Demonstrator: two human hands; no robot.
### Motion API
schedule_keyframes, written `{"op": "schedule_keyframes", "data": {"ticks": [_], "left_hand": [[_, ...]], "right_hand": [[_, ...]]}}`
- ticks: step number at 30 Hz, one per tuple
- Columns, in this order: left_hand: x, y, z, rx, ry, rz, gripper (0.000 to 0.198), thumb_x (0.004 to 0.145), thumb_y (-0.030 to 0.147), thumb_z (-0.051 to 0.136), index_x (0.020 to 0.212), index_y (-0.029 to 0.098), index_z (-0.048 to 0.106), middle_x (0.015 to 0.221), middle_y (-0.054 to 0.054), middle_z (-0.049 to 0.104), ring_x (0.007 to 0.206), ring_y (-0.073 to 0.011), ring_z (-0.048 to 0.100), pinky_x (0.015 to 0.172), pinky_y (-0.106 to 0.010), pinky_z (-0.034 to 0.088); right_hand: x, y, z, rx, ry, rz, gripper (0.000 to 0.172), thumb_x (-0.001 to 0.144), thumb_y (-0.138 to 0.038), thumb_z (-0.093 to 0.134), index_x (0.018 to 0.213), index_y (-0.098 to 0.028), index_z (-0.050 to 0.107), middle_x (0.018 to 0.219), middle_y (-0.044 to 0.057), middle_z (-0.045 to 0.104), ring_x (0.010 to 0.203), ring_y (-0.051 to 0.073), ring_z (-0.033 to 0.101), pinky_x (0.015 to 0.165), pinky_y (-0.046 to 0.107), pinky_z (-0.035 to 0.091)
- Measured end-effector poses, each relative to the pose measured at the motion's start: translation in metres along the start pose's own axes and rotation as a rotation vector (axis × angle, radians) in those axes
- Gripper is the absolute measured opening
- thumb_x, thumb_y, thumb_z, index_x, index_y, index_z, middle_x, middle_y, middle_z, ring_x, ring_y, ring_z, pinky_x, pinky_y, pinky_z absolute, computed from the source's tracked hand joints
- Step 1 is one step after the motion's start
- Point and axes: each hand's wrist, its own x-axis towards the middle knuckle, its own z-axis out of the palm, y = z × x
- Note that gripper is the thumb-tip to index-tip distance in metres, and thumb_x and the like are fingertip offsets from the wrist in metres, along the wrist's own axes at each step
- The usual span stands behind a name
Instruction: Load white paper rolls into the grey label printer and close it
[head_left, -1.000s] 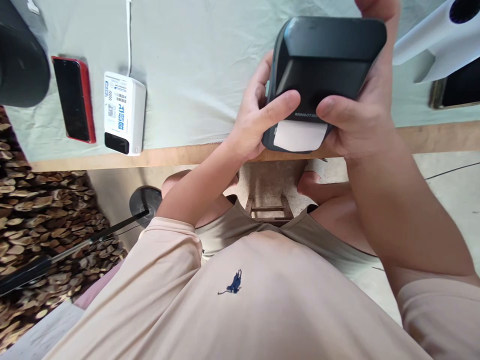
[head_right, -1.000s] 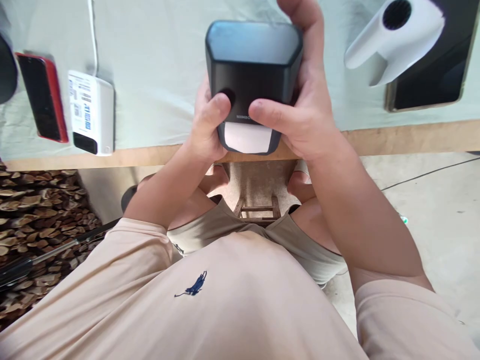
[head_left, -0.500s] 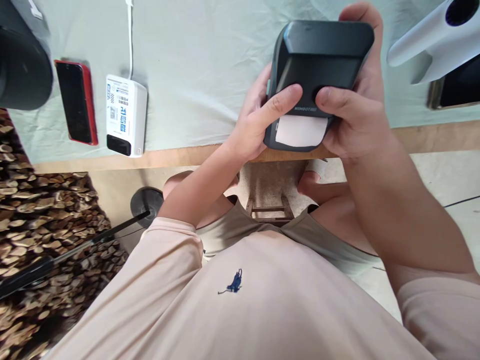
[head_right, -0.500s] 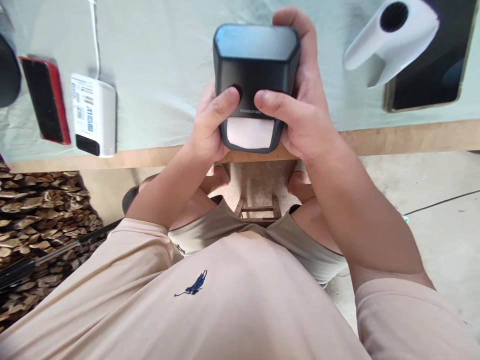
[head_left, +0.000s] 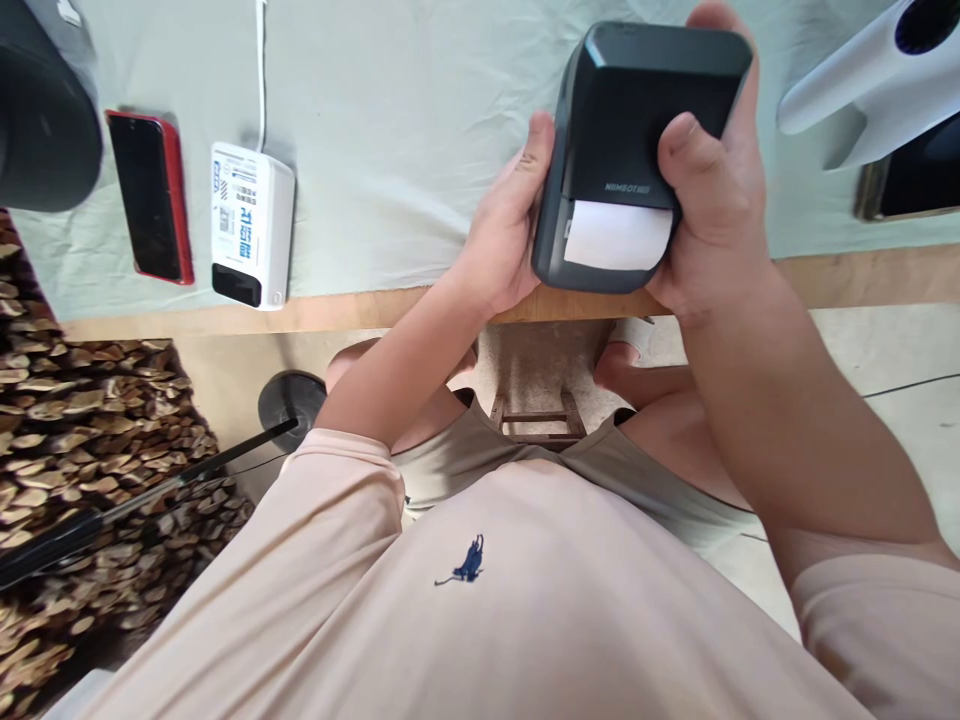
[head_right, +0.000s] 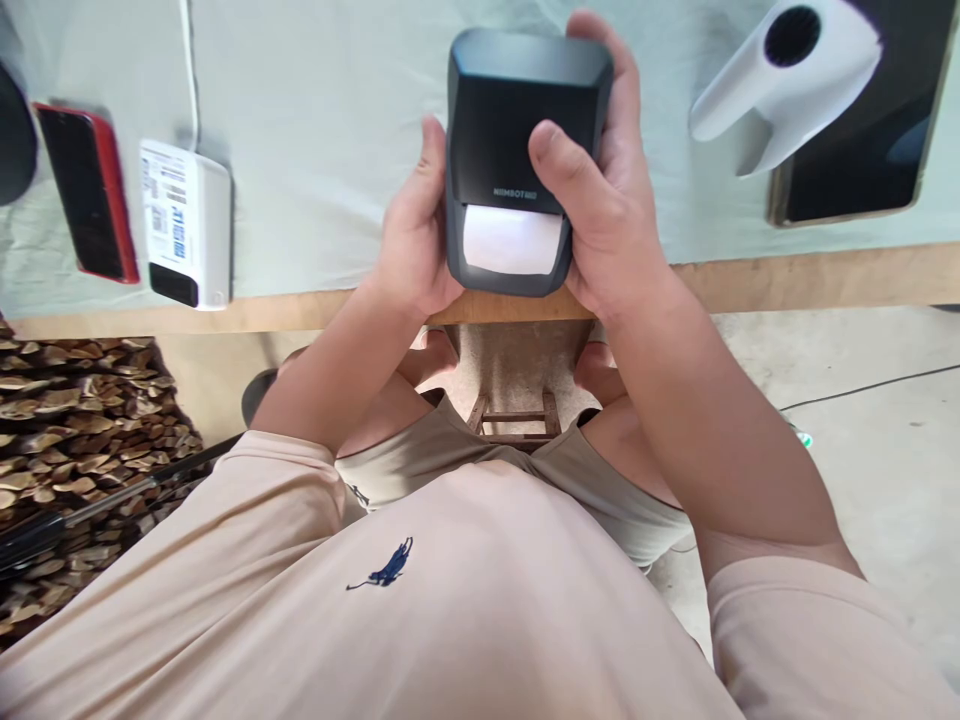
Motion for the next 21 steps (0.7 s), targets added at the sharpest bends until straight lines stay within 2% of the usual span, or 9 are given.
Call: {"op": "schedule_keyframes", "data": {"ticks": [4, 10, 13, 15, 16, 19, 21], "left_hand": [[-0.001, 0.002, 0.003, -0.038, 0.007, 0.03, 0.04, 0.087, 0.045, 0.029, 0.107, 0.034, 0.062, 0.097, 0.003, 0.07, 0.119, -0.0189, 0.055, 0.092, -0.032, 0.052], [0.001, 0.001, 0.001, -0.058, -0.048, 0.101, 0.04, 0.09, 0.039, 0.027, 0.101, 0.025, 0.063, 0.1, 0.002, 0.068, 0.124, -0.0185, 0.05, 0.096, -0.033, 0.051], [0.003, -0.001, -0.003, -0.079, -0.115, 0.134, 0.042, 0.089, 0.043, 0.027, 0.088, 0.023, 0.064, 0.097, 0.002, 0.068, 0.125, -0.0185, 0.049, 0.096, -0.032, 0.052], [0.002, 0.0, -0.004, -0.081, -0.14, 0.163, 0.047, 0.089, 0.044, 0.023, 0.083, 0.022, 0.064, 0.093, 0.003, 0.068, 0.126, -0.0188, 0.048, 0.097, -0.032, 0.051], [0.002, 0.001, -0.005, -0.074, -0.146, 0.17, 0.05, 0.09, 0.044, 0.02, 0.083, 0.021, 0.064, 0.093, 0.003, 0.068, 0.125, -0.0192, 0.049, 0.097, -0.033, 0.051], [-0.003, 0.008, -0.001, -0.045, -0.159, 0.129, 0.054, 0.089, 0.049, 0.015, 0.093, 0.022, 0.062, 0.099, 0.001, 0.068, 0.123, -0.0211, 0.051, 0.097, -0.034, 0.052], [-0.006, 0.011, 0.003, -0.036, -0.144, 0.099, 0.052, 0.088, 0.05, 0.019, 0.095, 0.023, 0.062, 0.099, 0.003, 0.068, 0.124, -0.0206, 0.05, 0.097, -0.032, 0.051]], "right_hand": [[-0.001, -0.002, 0.001, 0.048, -0.022, -0.017, 0.055, 0.069, -0.041, 0.053, 0.114, -0.031, 0.023, 0.122, -0.005, 0.043, 0.112, 0.004, 0.047, 0.091, 0.02, 0.048], [0.001, -0.001, 0.002, 0.082, -0.041, -0.058, 0.056, 0.07, -0.04, 0.053, 0.115, -0.029, 0.022, 0.121, -0.003, 0.044, 0.112, 0.002, 0.048, 0.093, 0.019, 0.049], [0.005, -0.004, -0.001, 0.057, -0.098, -0.12, 0.072, 0.063, -0.043, 0.06, 0.121, -0.028, 0.019, 0.126, -0.002, 0.041, 0.114, 0.005, 0.048, 0.093, 0.019, 0.051], [0.007, -0.011, -0.004, -0.023, -0.182, -0.183, 0.083, 0.055, -0.037, 0.066, 0.124, -0.032, 0.021, 0.124, -0.006, 0.041, 0.115, 0.006, 0.048, 0.092, 0.018, 0.051], [0.008, -0.015, -0.006, -0.095, -0.226, -0.202, 0.083, 0.054, -0.033, 0.067, 0.125, -0.036, 0.023, 0.123, -0.009, 0.041, 0.117, 0.006, 0.047, 0.093, 0.017, 0.05], [0.01, -0.028, -0.013, -0.373, -0.237, -0.24, 0.061, 0.066, -0.025, 0.055, 0.12, -0.046, 0.036, 0.12, -0.019, 0.041, 0.13, 0.005, 0.036, 0.105, 0.014, 0.041], [0.013, -0.034, -0.016, -0.46, -0.171, -0.33, 0.051, 0.068, -0.024, 0.051, 0.113, -0.047, 0.044, 0.118, -0.023, 0.042, 0.13, 0.005, 0.034, 0.111, 0.013, 0.034]]}}
